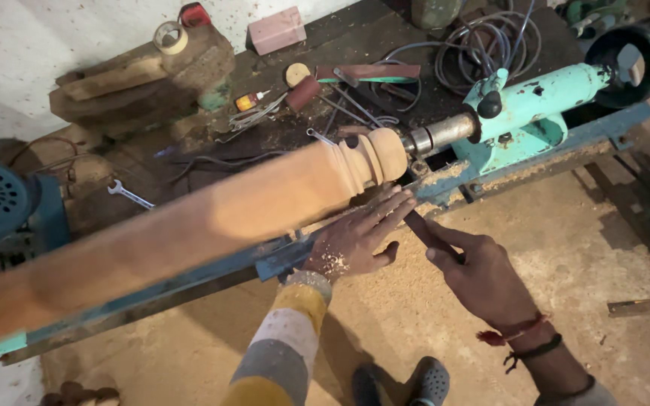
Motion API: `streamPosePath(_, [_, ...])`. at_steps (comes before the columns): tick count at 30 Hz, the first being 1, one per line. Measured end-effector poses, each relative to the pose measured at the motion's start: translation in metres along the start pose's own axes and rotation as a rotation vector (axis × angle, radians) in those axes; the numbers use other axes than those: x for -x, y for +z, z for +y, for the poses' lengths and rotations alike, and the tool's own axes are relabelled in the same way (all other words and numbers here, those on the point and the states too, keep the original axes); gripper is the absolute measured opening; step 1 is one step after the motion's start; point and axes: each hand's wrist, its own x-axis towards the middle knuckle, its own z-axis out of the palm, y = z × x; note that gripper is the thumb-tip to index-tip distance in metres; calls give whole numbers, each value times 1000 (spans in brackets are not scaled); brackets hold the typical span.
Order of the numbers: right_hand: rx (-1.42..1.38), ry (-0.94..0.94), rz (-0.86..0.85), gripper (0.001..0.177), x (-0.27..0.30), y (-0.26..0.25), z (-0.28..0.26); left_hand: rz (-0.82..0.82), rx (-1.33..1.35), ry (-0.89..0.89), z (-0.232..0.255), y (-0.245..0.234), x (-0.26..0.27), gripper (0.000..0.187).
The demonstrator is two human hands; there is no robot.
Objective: The person shapes a piece of wood on a lathe using a metal tool, then uses a knife to work on a separate small component.
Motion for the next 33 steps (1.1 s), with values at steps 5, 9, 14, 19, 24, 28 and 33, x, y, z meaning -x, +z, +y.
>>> streamPosePath(5, [-57, -20, 11, 45, 4, 6, -1, 61, -7, 30, -1, 2, 1, 87])
streamPosePath(9, [-82, 113, -17, 44, 9, 12, -4, 50, -4, 33, 0, 1, 0, 83])
streamPosePath(14, [-88, 68, -4, 45, 10, 19, 1, 105, -7, 60, -1, 0, 5, 79])
streamPosePath(19, [-183, -85, 136, 44, 16, 45, 7, 88, -66, 155, -5, -6, 7, 78])
streamPosePath(24, [-269, -120, 216, 43, 22, 70, 3, 25, -81, 163, -8, -15, 12, 78])
streamPosePath(28, [-268, 11, 239, 44, 24, 80, -4, 52, -75, 161, -13, -10, 13, 70])
streamPosePath(33, [-382, -53, 264, 46, 29, 91, -7, 120, -222, 203, -19, 2, 14, 61])
